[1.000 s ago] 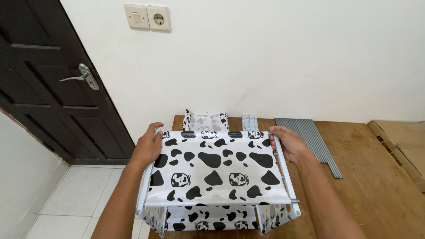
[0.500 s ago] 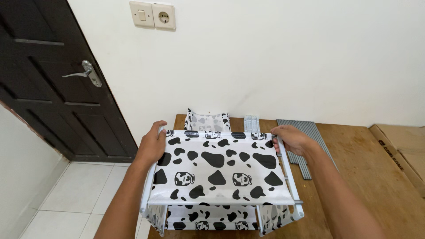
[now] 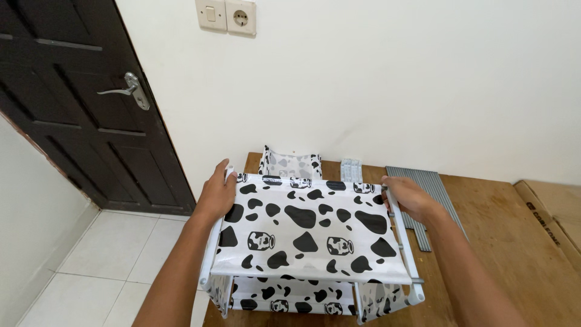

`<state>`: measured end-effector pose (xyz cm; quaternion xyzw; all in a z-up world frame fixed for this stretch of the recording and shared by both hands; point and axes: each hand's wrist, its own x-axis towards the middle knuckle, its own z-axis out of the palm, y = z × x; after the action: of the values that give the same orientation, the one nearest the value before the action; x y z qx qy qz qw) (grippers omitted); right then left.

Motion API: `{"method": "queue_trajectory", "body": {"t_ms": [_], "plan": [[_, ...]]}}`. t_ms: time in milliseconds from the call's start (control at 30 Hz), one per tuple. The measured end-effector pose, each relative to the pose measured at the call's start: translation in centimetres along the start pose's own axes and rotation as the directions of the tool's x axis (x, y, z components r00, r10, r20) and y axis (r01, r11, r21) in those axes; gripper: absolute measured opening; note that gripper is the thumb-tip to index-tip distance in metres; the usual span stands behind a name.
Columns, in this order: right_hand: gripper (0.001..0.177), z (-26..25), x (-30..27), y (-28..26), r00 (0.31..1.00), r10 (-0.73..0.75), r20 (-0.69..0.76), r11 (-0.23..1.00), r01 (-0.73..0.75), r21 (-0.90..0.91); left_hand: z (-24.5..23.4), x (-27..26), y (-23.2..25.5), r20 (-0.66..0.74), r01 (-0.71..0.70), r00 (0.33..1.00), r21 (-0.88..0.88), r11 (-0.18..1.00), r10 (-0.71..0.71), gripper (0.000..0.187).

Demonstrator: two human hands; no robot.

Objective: The person assembles a small storage unit by inserting metal rods into fabric sleeves and connecting white plastic corner pieces. They then attach a fabric top to the frame and place the finished unit on the floor.

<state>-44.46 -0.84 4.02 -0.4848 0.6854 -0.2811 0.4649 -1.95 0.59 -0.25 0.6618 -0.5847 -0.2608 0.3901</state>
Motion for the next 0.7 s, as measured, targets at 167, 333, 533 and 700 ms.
{"method": "queue_trajectory", "body": {"t_ms": [167,333,533,700], "plan": [[0.06,-0.7,1.4,0.9,0.999,0.002,-0.035,0.986,-0.008,-0.169,0.4,0.9,-0.8,-0.001,0.029,1.0,-0.049,0.998,-0.029,0.055],[0.062,-0.6,4.0,2.5,0.999,0.039,-0.024,0.983,-0.043,-0.18,0.7,1.3,-0.4,-0.006,0.098,0.995,-0.059,0.993,-0.099,0.058],[0.07,-1.1,3.1,2.2,1.0,-0.002,0.015,0.937,0.007,-0.349,0.1,1.3,-1.1,-0.003,0.124,0.992,-0.07,0.99,-0.125,0.056],[0.059,-0.7,-0.8,0.6,0.998,-0.049,-0.026,0.985,0.044,-0.165,0.6,1.6,-0.7,-0.068,0.076,0.994,-0.055,0.996,-0.08,0.055]]}}
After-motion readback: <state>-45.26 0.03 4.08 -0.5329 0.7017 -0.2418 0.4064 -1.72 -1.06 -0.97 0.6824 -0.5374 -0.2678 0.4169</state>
